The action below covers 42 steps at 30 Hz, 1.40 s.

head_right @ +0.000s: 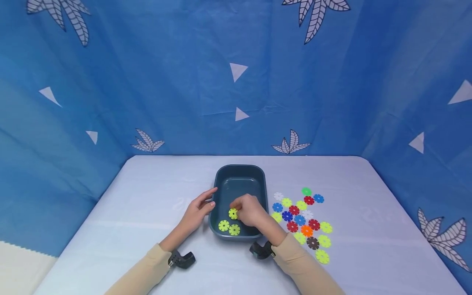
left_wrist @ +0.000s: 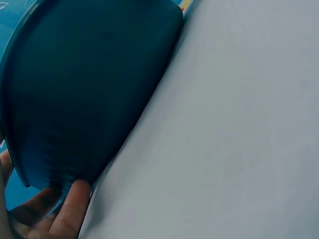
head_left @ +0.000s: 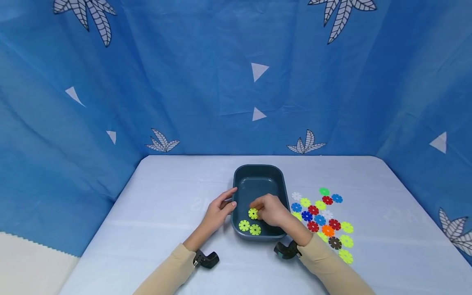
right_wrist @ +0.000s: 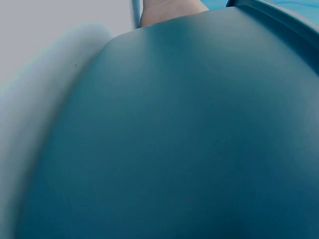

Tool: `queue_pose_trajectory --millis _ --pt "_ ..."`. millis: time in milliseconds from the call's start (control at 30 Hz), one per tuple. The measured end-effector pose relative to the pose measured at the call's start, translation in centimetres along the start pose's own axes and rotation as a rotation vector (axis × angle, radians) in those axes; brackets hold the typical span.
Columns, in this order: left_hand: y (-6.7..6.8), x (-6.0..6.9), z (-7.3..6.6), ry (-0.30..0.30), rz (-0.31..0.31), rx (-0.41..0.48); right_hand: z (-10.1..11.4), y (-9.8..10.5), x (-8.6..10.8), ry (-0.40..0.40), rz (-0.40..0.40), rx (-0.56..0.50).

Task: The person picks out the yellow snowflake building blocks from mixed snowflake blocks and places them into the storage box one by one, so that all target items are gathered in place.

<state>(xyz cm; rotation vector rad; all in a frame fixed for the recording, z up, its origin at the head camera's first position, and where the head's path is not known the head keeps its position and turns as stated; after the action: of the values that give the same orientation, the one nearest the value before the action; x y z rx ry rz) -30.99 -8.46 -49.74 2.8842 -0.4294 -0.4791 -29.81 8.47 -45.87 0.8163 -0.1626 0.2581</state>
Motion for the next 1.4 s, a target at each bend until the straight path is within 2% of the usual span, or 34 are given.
queue_pose_trajectory --millis 333,567,1000,1233,1400 --pt "0.05 -0.11 -0.23 -0.029 0.003 -0.001 0.19 0.01 0.05 0.025 -0.007 -0.01" --pt "0.12 -0.04 -0.14 -0.014 -0.012 0.008 0.33 0.02 0.06 0.034 -0.023 -0.018" --pt "0.06 -0.15 -0.16 -0.009 -0.003 0.013 0.33 0.61 0.03 0.035 -0.079 -0.033" --pt "0.1 -0.12 -0.09 -0.013 -0.006 0.016 0.39 0.59 0.11 0.033 -0.062 -0.049" --pt "0.01 -0.04 -0.12 -0.01 0.002 0.019 0.39 0.71 0.2 0.071 -0.032 -0.081"
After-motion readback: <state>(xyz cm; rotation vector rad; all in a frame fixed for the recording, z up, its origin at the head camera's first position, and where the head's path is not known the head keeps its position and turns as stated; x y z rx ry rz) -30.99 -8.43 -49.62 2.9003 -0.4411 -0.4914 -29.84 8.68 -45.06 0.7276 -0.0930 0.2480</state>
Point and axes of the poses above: each hand's wrist, its own x-axis away from the middle knuckle, its own y-axis out of the back of the hand, z = x × y, the point moved 8 cm from there along -x, towards the middle knuckle, and after that the axes turned 10 degrees about -y, right-handed, at the moved point
